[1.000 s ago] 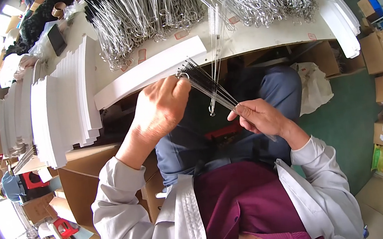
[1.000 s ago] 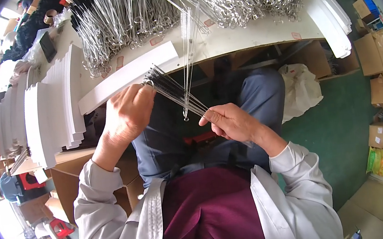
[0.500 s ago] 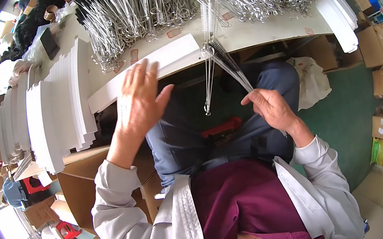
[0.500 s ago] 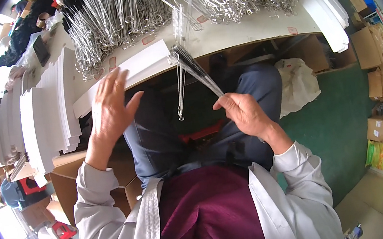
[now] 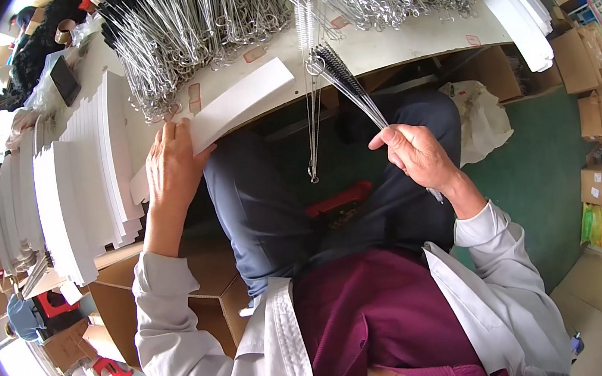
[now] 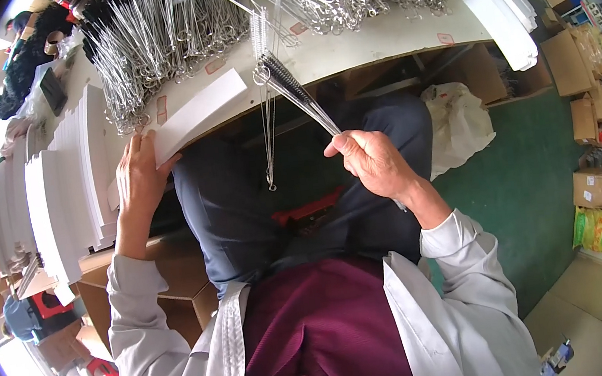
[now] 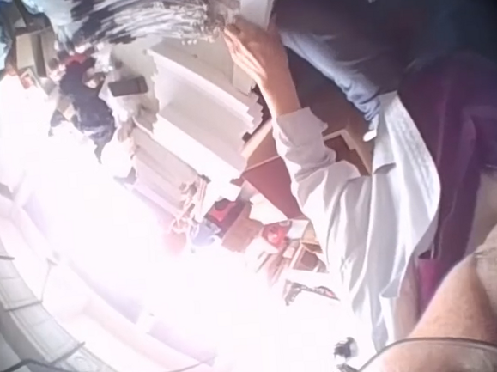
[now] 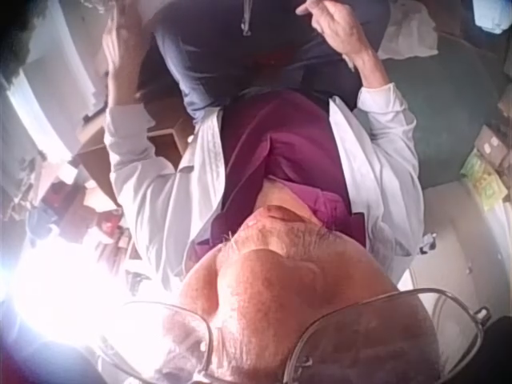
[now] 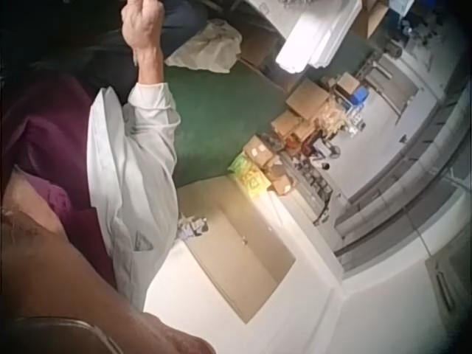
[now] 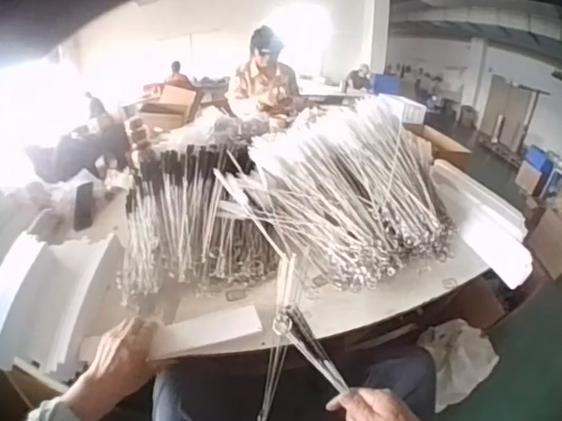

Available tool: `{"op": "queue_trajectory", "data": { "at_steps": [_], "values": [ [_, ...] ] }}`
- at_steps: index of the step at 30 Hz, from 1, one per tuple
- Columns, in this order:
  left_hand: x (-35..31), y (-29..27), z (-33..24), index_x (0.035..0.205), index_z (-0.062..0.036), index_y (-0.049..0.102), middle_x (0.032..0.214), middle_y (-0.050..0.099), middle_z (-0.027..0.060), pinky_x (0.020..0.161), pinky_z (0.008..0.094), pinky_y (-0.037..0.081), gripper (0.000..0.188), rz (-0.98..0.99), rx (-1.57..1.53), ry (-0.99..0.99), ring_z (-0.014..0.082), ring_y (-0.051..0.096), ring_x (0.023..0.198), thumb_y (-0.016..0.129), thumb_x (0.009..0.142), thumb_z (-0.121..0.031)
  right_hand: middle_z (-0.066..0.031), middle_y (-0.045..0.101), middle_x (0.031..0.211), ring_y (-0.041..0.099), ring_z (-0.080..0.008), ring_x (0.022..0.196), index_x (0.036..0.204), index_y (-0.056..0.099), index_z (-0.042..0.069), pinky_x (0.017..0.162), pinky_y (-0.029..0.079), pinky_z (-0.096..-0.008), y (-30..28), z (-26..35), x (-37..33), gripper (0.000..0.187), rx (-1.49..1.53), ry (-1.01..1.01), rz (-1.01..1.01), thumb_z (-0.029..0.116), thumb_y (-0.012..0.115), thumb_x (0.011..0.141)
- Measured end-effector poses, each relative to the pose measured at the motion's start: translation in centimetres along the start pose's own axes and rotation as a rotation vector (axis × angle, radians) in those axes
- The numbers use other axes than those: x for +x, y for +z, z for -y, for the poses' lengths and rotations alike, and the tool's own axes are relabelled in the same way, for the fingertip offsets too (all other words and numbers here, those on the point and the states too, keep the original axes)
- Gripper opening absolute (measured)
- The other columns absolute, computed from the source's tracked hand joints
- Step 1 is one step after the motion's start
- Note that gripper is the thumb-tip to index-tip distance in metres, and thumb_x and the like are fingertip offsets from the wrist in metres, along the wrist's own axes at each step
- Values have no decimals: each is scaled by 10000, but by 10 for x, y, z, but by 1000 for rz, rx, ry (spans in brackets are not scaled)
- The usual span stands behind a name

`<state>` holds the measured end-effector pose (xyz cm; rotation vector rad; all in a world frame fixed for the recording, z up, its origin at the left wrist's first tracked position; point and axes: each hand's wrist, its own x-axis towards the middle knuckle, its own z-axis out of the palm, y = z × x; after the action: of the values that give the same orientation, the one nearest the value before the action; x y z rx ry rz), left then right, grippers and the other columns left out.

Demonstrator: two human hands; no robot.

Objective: Packaging bunches of thin metal rods or wires into long white rectangular paper sleeves.

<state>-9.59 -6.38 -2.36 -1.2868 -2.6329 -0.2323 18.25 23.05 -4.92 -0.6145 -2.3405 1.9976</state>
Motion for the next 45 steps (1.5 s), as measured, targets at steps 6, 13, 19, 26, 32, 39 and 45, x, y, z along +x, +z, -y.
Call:
{"op": "queue_trajectory", "data": {
  "at_steps": [6, 13, 19, 26, 32, 39, 45],
  "values": [
    [-6, -35, 4, 1030, -17, 669, 881, 686, 189, 741, 421, 544, 212, -189, -282, -280, 376, 672, 775, 751, 884, -147, 50, 429, 623, 390, -49, 573, 1006, 700, -6, 517, 352, -260, 6, 10, -4, 448, -28, -17, -14, 377, 491, 1106],
    [18, -86, 20, 1170, 76, 625, 952, 683, 171, 794, 350, 538, 377, -466, -1520, -552, 226, 648, 814, 668, 985, -249, 56, 434, 636, 385, -54, 596, 1002, 690, -1, 538, 371, -260, 29, 28, -11, 418, 35, -8, 143, 359, 503, 1105],
    [35, -63, 35, 1075, 80, 595, 963, 649, 250, 832, 415, 532, 365, -657, -1902, -694, 302, 620, 825, 670, 925, -244, 9, 460, 591, 424, -73, 546, 1010, 706, 0, 519, 372, -272, 45, 33, -25, 449, -74, -95, 209, 366, 468, 1114],
    [34, -37, 13, 1031, 33, 578, 958, 638, 217, 840, 419, 533, 307, -685, -2060, -663, 289, 605, 814, 638, 940, -254, -1, 490, 616, 445, -79, 574, 1006, 711, 0, 530, 391, -281, 59, 33, -27, 429, -3, -26, 245, 369, 511, 1098],
    [32, -25, -8, 1041, 18, 568, 956, 637, 202, 828, 419, 543, 304, -704, -2103, -675, 273, 607, 813, 620, 954, -268, 21, 479, 598, 428, -68, 553, 987, 711, -4, 524, 376, -265, 68, 25, -23, 459, 61, 0, 325, 379, 487, 1106],
    [28, -16, -18, 1028, 10, 564, 950, 620, 193, 815, 403, 535, 298, -689, -2114, -705, 275, 599, 818, 605, 965, -278, 21, 488, 590, 438, -60, 544, 1001, 721, 5, 520, 372, -248, 65, 21, -21, 487, 102, 124, 438, 403, 464, 1110],
    [24, -10, -13, 1027, 7, 551, 942, 604, 186, 823, 402, 529, 301, -711, -2111, -754, 268, 581, 819, 603, 971, -284, 23, 471, 601, 428, -58, 563, 966, 718, 1, 524, 365, -258, 63, 25, -23, 447, 156, 69, 332, 360, 493, 1107]
  ]
}}
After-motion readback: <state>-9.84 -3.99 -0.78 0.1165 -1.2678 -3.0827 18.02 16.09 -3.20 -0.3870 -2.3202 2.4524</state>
